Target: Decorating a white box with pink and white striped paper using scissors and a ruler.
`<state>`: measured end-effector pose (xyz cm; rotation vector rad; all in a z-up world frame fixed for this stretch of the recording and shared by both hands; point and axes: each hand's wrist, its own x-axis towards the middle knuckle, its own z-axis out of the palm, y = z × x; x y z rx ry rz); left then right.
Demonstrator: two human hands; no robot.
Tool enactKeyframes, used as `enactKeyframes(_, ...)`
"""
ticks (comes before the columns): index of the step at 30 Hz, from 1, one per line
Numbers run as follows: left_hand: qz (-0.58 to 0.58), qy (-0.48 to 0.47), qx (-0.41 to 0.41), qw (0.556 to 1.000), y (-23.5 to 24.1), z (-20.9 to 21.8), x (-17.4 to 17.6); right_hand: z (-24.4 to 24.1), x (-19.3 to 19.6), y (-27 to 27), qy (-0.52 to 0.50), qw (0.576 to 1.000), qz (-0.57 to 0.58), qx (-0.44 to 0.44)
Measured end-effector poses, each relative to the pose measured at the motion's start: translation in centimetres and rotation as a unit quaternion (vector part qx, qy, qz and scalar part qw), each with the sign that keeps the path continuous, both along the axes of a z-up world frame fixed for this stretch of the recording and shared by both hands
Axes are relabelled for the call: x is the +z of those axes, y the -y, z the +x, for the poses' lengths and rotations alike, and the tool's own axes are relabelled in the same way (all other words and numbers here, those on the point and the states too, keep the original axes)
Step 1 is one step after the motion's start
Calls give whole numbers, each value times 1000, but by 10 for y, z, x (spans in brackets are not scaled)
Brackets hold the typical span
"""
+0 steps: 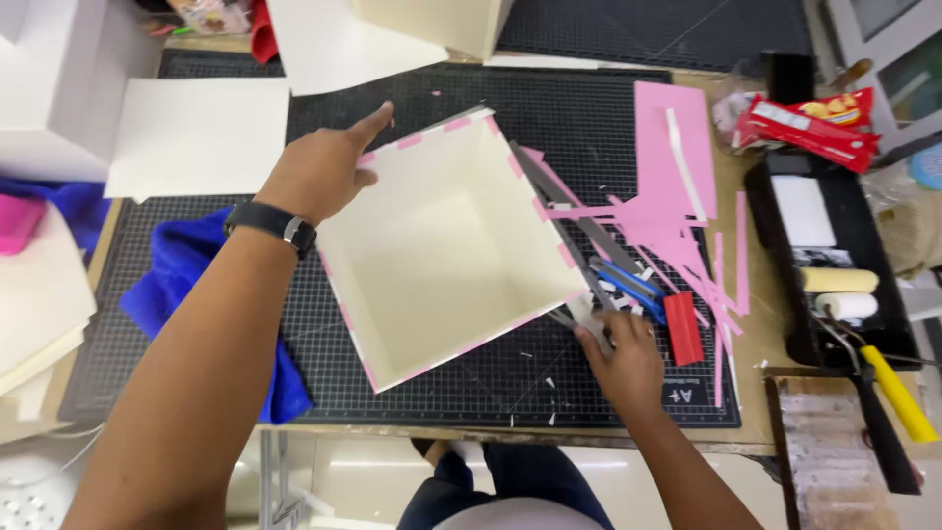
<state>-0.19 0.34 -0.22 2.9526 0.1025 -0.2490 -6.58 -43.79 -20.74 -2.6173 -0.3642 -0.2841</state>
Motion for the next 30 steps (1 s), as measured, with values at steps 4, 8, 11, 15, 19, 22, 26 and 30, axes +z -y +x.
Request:
enactKeyframes(4,109,145,-47,982,-8,-19,17,21,-28,-9,-29,998,-53,30)
enactKeyframes(8,199,227,-34,953,1,-50,48,26,-32,-1,-79,996,-40,16)
enactKeyframes(11,372,310,-20,875,19,-73,53,26,-30,2,-57,998,5,17)
enactKeyframes(15,284,301,-46,909,60,-113,36,-5,0,3,-36,997,67,-3)
enactKeyframes(19,177,356,-69,915,109,-147,18,-61,51,-28,-197,969,138,-54)
enactKeyframes(22,66,354,-61,931,138,-163,0,-97,39,-43,-255,963,72,45)
enactKeyframes(26,52,348,-63,934,149,-165,-20,-123,26,-71,-289,950,27,115)
enactKeyframes(30,-55,312,-89,944,133,-162,-17,-128,11,-93,-214,955,-38,203)
